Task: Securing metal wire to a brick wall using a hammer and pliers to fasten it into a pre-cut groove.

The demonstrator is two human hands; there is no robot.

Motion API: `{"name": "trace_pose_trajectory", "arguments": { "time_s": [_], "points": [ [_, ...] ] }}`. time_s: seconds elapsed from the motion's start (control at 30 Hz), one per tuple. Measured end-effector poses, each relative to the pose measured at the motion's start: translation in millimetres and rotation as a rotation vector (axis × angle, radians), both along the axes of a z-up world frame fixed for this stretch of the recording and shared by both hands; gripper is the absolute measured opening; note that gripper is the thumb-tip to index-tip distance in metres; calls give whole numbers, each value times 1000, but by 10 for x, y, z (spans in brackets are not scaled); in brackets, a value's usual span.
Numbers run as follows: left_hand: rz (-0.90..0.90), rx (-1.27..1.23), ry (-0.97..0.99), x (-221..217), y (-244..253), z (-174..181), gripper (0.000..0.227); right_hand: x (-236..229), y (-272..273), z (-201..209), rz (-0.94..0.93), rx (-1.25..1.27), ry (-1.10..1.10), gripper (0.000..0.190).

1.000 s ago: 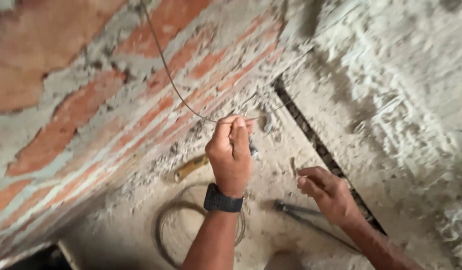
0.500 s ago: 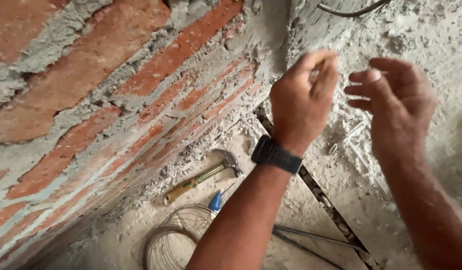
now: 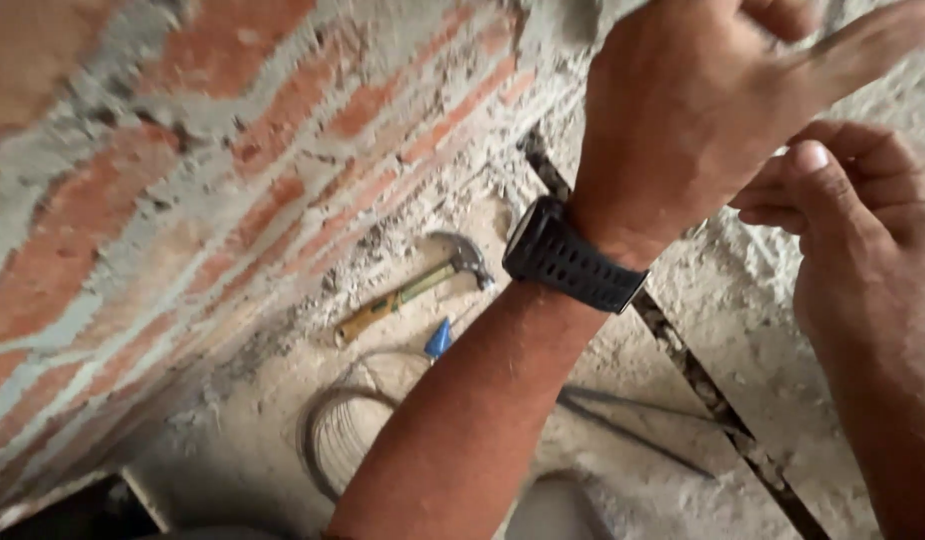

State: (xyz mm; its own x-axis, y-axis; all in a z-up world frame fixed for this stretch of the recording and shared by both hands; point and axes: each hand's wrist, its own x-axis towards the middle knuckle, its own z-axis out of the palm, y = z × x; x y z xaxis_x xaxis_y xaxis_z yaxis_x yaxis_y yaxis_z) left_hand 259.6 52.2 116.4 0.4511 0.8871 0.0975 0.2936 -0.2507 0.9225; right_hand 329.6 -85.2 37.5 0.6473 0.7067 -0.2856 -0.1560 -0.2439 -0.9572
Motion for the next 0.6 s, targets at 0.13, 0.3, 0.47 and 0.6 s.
{"name": "trace_pose_trajectory", "arguments": {
  "time_s": [0.13,0.3,0.47,0.6],
  "points": [
    [-168,634,-34,-26,2,-365,21,-51,-84,1,130,50,-42,27],
    [-230,484,-228,-136,-61,-206,24,-43,-155,-76,165,134,24,44],
    [-494,330,112,-584,42,-420,65,-60,-341,-411,215,38,-234,40],
    [-389,171,468,-1395,178,-955,54,-252,-246,-413,402,-57,-94,12]
  ]
}}
